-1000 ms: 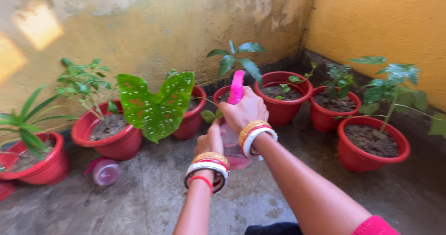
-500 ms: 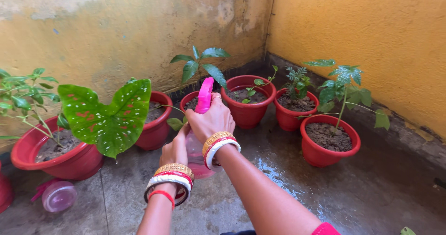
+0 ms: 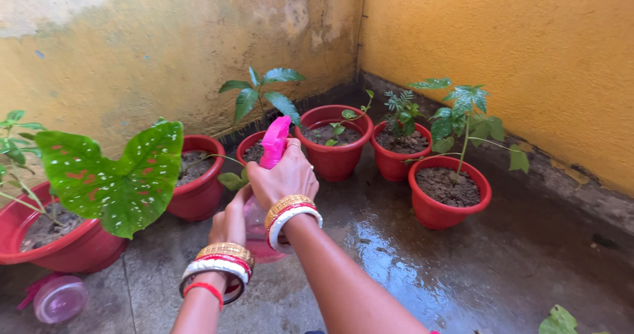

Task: The person sprays water on a group of potted plants using a pink spray bottle.

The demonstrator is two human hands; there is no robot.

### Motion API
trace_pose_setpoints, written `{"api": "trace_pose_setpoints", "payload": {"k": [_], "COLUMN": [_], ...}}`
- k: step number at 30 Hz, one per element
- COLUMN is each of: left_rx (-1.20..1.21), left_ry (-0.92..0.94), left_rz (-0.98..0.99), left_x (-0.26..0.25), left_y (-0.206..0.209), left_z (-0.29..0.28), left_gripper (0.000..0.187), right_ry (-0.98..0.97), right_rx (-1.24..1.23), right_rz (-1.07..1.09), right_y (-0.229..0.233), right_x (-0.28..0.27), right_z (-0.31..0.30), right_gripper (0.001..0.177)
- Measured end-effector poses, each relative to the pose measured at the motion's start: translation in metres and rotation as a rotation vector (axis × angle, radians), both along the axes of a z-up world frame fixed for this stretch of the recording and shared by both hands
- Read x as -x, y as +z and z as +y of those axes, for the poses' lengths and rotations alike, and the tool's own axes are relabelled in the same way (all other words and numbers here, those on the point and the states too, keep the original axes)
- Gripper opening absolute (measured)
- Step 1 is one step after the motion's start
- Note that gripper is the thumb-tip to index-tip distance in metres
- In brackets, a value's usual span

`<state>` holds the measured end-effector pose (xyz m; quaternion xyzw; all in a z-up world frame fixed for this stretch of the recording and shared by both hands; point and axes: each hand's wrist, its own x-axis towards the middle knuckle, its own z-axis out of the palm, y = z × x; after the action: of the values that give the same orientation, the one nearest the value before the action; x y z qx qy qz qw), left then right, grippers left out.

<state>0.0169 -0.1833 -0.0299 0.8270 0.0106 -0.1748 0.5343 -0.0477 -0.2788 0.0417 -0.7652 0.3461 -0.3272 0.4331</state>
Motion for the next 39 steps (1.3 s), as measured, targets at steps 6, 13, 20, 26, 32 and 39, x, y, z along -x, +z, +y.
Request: {"api": "trace_pose_setpoints", "payload": {"k": [6,13,20,26,32,39], "left_rx": [-0.023,-0.02,0.003,0.042,0.014,0.014], "left_ry": [-0.012,-0.03,-0.087,-0.107,-0.117,-0.147], "left_rz": [-0.022,0.018,0.019,0.085,0.064,0.077], "left_x": [-0.008,-0.006,0.003,0.016,0.017,0.018], "left_y": [-0.008,-0.008,0.0,0.012,0.01,0.01], "left_z": [-0.006,-0.012,-0.022,-0.031,-0.035,-0.042], "left_gripper": [0.095,0.094,0.091,0.087,0.084,0.083], "right_ry": [-0.003,-0.046,-0.077,-0.114,-0.158,-0.178], "right_rx": [-0.012,-0.02,-0.073,-0.036,-0.064,-0.04], "right_rz": [0.111,0.068,0.112,0.168,0.1,0.175], "right_y": [0.004,0.003,0.007,0.007,0.001,0.004], "right_x": [0.001,0.007,0.016,0.017,0.02,0.024], "right_z": [-0.006,-0.008,-0.016,-0.025,-0.026,-0.034], "right_gripper": [0.05,0.057,0.055,0.055,0.053,0.059]}}
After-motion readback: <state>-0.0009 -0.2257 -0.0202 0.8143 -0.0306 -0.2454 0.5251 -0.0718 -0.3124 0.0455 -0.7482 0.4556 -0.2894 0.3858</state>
